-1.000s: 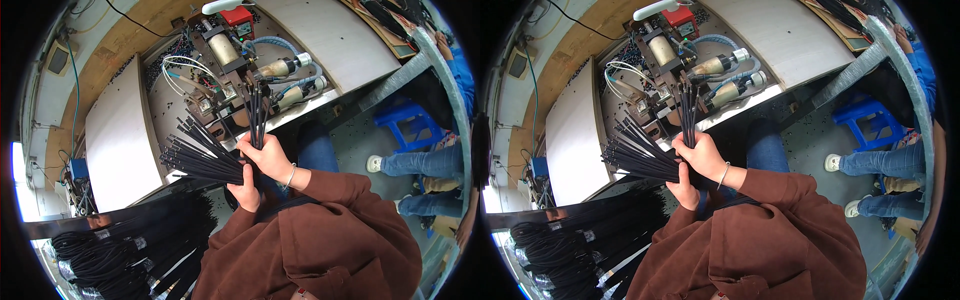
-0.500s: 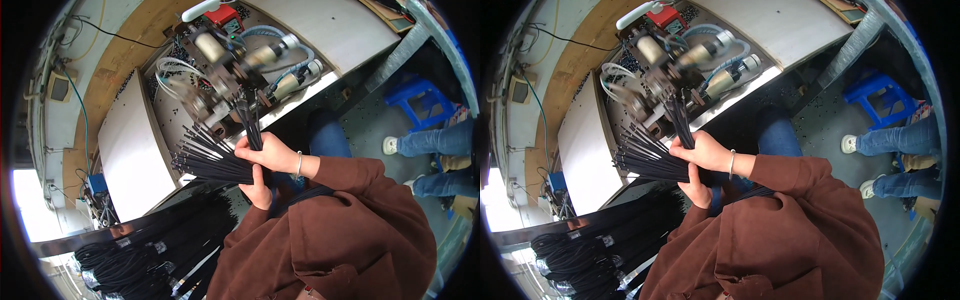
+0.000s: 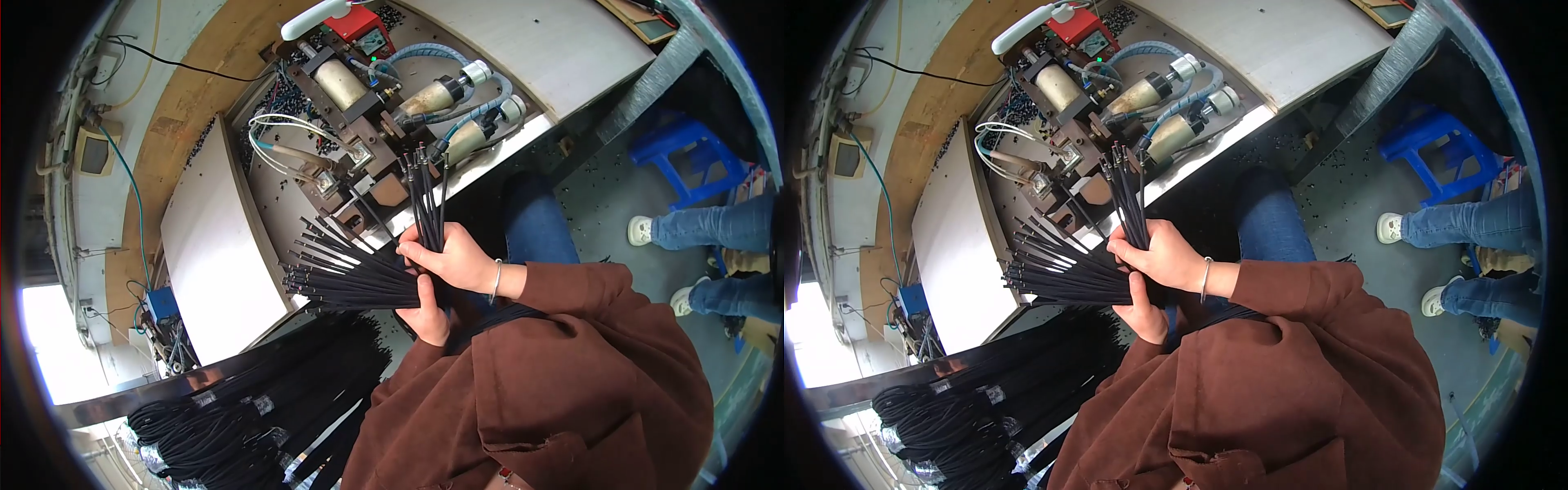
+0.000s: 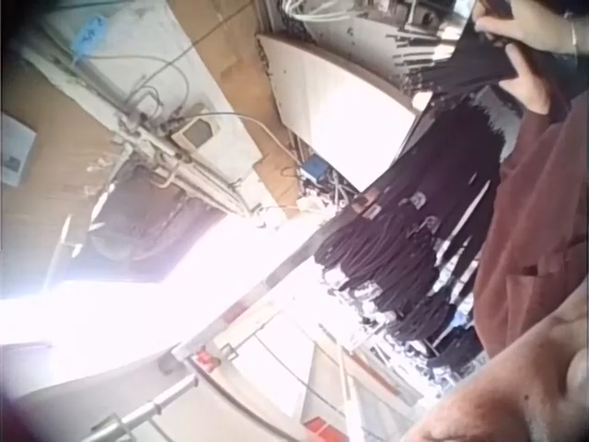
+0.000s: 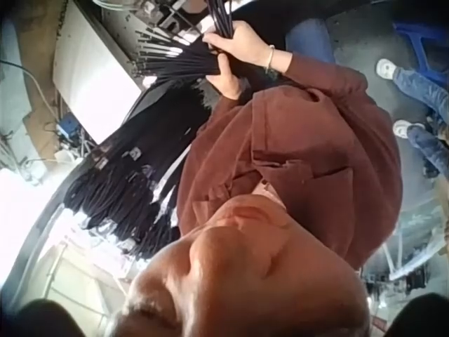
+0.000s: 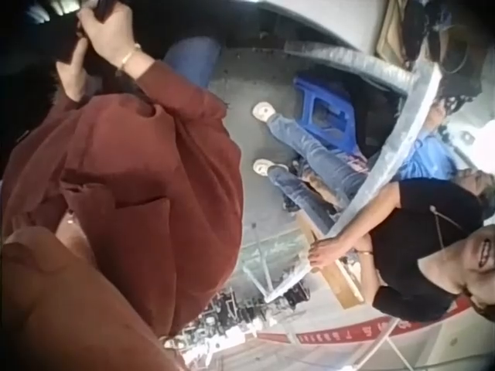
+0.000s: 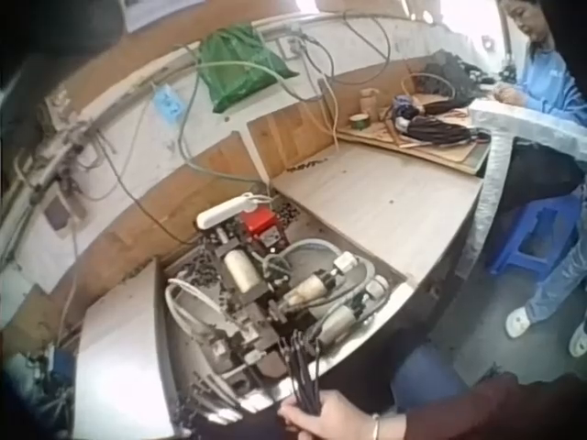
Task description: Processing bundles of electrical cables using a machine at a factory workstation.
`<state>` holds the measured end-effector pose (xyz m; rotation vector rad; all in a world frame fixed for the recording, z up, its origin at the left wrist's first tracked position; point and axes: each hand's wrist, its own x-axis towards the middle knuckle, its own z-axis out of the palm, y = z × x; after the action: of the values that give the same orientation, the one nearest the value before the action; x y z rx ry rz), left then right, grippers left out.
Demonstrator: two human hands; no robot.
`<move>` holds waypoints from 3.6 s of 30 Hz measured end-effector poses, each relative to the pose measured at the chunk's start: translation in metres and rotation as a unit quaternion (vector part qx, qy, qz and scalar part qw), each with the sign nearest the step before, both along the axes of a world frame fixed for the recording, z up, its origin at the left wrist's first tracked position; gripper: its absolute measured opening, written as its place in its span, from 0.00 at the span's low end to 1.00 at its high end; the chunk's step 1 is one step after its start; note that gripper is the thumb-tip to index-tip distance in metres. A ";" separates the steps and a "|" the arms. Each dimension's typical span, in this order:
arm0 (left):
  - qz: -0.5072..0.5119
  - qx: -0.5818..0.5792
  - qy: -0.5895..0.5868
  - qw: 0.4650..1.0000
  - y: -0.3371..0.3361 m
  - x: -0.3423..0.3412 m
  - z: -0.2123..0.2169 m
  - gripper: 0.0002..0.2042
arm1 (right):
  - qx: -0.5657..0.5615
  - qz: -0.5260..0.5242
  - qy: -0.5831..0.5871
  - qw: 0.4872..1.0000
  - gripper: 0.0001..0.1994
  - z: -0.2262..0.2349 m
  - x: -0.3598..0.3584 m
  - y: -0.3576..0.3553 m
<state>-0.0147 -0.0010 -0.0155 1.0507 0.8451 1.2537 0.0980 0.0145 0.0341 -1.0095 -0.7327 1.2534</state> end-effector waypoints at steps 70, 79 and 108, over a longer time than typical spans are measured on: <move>-0.014 0.011 0.031 0.999 0.007 0.003 0.000 0.16 | 0.014 -0.041 -0.082 0.996 0.08 0.002 0.001 0.004; -0.006 -0.002 0.004 1.000 0.011 0.004 0.003 0.16 | -0.007 -0.057 -0.082 0.995 0.09 0.005 -0.004 0.015; 0.013 0.001 0.012 1.000 0.009 0.004 0.003 0.16 | 0.019 -0.042 -0.090 0.995 0.09 0.005 -0.001 0.010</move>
<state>-0.0102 0.0083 -0.0128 1.0616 0.8770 1.2663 0.0965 0.0248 0.0390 -1.1205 -0.8412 1.0807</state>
